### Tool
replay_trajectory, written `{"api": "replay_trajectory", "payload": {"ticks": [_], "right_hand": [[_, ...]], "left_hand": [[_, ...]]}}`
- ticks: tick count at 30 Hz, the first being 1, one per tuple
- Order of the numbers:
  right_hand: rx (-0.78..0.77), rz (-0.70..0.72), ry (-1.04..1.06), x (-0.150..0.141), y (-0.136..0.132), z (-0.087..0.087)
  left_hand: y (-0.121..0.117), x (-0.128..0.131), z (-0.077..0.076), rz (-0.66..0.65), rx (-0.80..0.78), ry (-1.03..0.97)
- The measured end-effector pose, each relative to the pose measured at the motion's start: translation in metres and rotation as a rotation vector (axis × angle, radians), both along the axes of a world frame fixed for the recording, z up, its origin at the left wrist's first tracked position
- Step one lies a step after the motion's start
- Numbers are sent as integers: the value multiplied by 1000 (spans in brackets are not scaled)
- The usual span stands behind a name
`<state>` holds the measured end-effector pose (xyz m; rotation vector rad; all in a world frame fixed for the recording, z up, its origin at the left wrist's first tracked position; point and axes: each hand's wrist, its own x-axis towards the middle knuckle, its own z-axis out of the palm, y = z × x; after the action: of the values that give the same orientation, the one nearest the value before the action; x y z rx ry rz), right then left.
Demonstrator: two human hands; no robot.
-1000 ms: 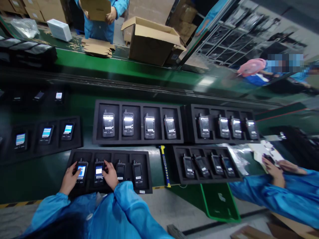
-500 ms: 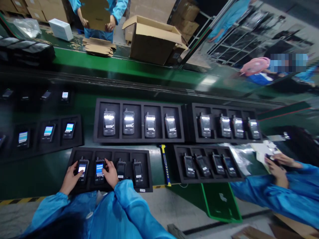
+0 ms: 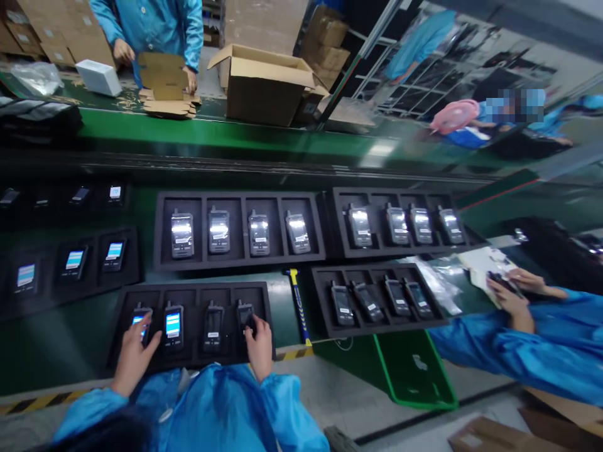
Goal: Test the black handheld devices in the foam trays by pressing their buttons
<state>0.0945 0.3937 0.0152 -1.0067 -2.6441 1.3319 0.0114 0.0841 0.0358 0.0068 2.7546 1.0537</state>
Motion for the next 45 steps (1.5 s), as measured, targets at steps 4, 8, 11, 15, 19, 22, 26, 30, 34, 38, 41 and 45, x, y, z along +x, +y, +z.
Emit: {"api": "replay_trajectory", "payload": {"ticks": [4, 8, 11, 15, 19, 22, 26, 30, 34, 38, 41, 45], "right_hand": [[-63, 70, -231, 7, 27, -5], [-103, 130, -295, 2, 38, -6], [-153, 226, -314, 3, 50, -5], [-221, 340, -327, 7, 63, -4], [-186, 361, -364, 6, 64, 1], [-118, 342, -400, 3, 61, 6], [-100, 367, -415, 2, 62, 6], [-128, 419, -402, 4, 69, -1], [-129, 452, -402, 2, 74, -6], [-129, 466, -397, 1, 74, -5], [-121, 468, -397, 2, 73, -4], [-102, 481, -376, 4, 71, -4]], "left_hand": [[78, 13, -3, -247, -47, -255], [125, 17, -5, -351, -374, -375], [134, 21, -9, -306, -423, -406], [133, 27, -19, -232, -410, -464], [131, 29, -24, -189, -374, -498], [130, 31, -25, -165, -352, -505], [129, 36, -29, -130, -335, -491], [130, 40, -35, -109, -325, -492], [130, 42, -39, -111, -319, -474], [130, 45, -41, -109, -315, -458], [130, 48, -43, -112, -316, -443], [130, 50, -45, -101, -336, -444]]}}
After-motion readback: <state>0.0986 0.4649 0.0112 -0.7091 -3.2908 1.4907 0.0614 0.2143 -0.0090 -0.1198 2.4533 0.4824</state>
